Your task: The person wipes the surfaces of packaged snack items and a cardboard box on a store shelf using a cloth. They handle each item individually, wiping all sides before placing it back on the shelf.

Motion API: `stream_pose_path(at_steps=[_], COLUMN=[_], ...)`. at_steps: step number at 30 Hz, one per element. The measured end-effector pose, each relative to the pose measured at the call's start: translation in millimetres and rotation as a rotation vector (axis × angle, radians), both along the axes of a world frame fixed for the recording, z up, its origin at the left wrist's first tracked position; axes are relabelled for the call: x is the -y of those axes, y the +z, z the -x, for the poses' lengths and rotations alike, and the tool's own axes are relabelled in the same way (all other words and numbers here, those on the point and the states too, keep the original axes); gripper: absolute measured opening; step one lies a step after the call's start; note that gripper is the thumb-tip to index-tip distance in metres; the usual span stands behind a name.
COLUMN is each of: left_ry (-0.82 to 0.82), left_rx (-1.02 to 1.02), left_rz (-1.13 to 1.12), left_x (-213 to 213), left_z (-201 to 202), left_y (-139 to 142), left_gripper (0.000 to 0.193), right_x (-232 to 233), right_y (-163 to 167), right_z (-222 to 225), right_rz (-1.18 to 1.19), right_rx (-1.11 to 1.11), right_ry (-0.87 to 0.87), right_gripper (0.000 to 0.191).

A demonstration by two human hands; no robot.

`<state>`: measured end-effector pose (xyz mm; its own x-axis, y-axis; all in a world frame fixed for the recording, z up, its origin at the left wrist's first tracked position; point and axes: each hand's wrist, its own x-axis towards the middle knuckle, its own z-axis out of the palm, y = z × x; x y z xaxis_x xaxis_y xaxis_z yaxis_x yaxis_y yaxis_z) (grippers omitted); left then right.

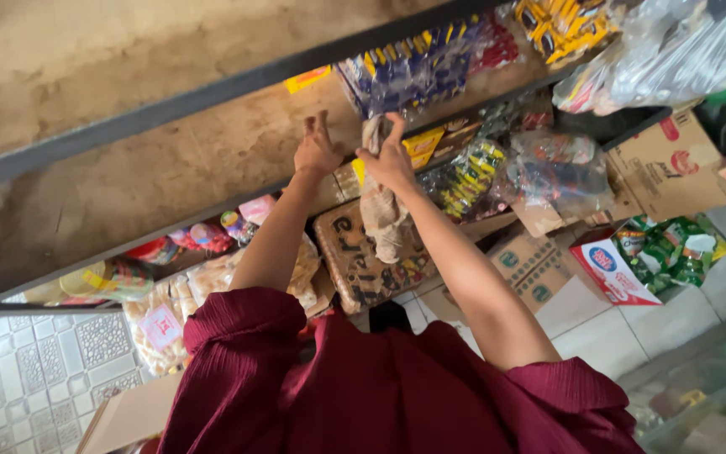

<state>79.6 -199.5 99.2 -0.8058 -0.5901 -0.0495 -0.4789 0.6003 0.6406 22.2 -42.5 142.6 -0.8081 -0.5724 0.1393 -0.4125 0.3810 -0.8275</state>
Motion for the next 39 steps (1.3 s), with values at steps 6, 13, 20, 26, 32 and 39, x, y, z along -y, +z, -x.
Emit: stream_pose_path(at_steps=[6, 13, 20, 26, 32, 39], left_ry=[0.207, 0.222, 0.214, 0.229, 0.248, 0.262], left_rx=[-0.039, -0.012, -0.009, -0.016, -0.016, -0.014], left_rz=[0.076, 0.152, 0.207, 0.232, 0.257, 0.277], left_x=[31, 66, 93, 110, 122, 132], left_z=[43, 94, 112, 103, 92, 82], left_y=[13, 21, 23, 10, -1, 1], left_gripper=[0.094, 0.088, 0.082, 0.077, 0.073, 0.068], right_x=[19, 43, 44, 44, 45, 38], right_y=[12, 1, -6, -19, -38, -39], right_z=[12, 38, 62, 73, 73, 73], right_rz=[-0.039, 0.04, 0.027, -0.069, -0.098, -0.068], right_rx=[0.005, -0.071, -0.122, -0.062, -0.007, 0.0], right_ry=[0.18, 0.311, 0.323, 0.407, 0.484, 0.533], right_gripper=[0.106, 0.104, 0.099, 0.1, 0.101, 0.102])
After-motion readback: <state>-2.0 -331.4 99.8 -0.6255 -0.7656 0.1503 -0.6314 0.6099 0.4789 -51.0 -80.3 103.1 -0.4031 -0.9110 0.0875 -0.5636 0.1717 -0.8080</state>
